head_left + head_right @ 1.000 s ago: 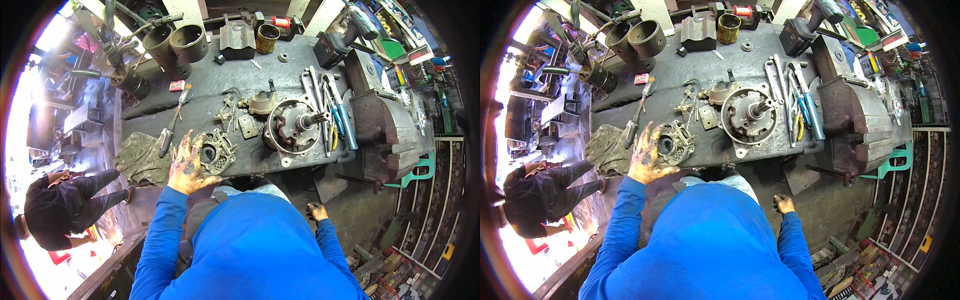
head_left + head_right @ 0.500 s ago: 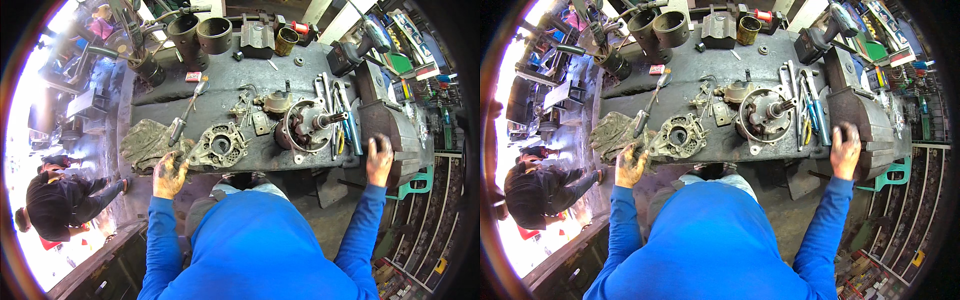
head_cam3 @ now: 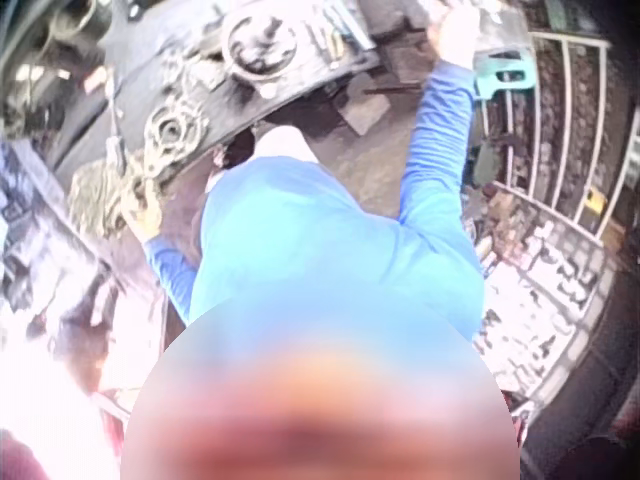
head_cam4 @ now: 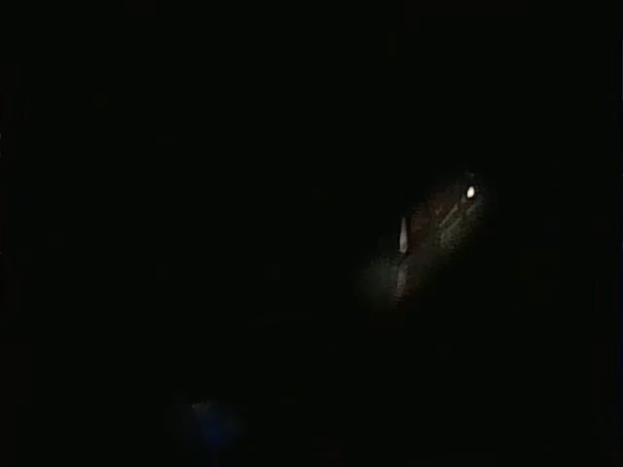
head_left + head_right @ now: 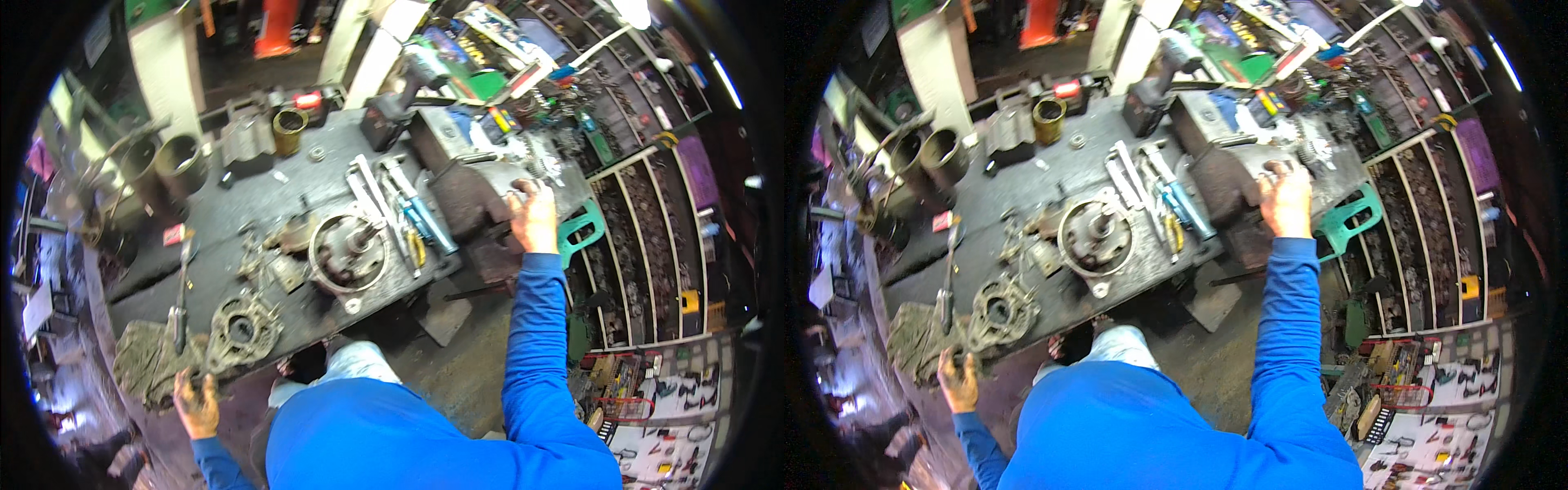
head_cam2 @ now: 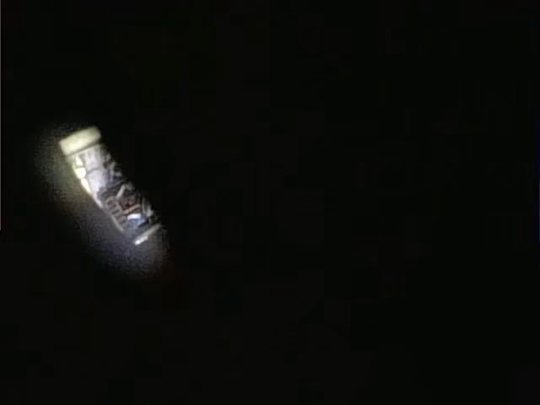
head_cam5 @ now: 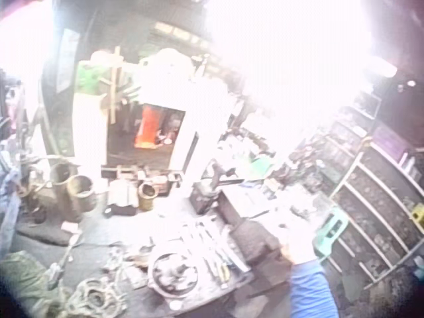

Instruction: The person disassembles a mechanical housing using a cordless impact wrench, removes bolts, and separates the casing. They then inspect the internal components and use pliers to remove a small ring or clip from the assembly.

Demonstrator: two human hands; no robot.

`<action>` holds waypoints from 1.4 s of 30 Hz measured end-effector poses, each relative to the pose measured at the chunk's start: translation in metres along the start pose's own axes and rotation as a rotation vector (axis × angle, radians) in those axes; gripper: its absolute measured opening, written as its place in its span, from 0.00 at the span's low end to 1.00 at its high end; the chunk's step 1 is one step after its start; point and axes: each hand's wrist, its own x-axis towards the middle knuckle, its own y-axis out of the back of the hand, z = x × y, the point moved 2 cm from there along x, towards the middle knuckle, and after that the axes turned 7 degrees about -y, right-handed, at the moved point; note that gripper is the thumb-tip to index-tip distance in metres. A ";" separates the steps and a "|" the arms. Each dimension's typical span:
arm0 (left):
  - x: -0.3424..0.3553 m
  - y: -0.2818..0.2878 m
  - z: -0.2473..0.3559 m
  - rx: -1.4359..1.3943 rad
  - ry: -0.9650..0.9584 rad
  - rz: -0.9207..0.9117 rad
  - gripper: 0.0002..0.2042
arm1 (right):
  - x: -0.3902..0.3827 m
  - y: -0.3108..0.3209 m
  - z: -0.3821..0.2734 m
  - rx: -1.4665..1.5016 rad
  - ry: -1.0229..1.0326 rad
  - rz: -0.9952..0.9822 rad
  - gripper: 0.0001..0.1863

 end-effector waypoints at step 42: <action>-0.083 0.030 0.223 0.061 0.383 0.401 0.15 | 0.231 -0.315 -0.109 1.681 -0.690 -0.157 0.28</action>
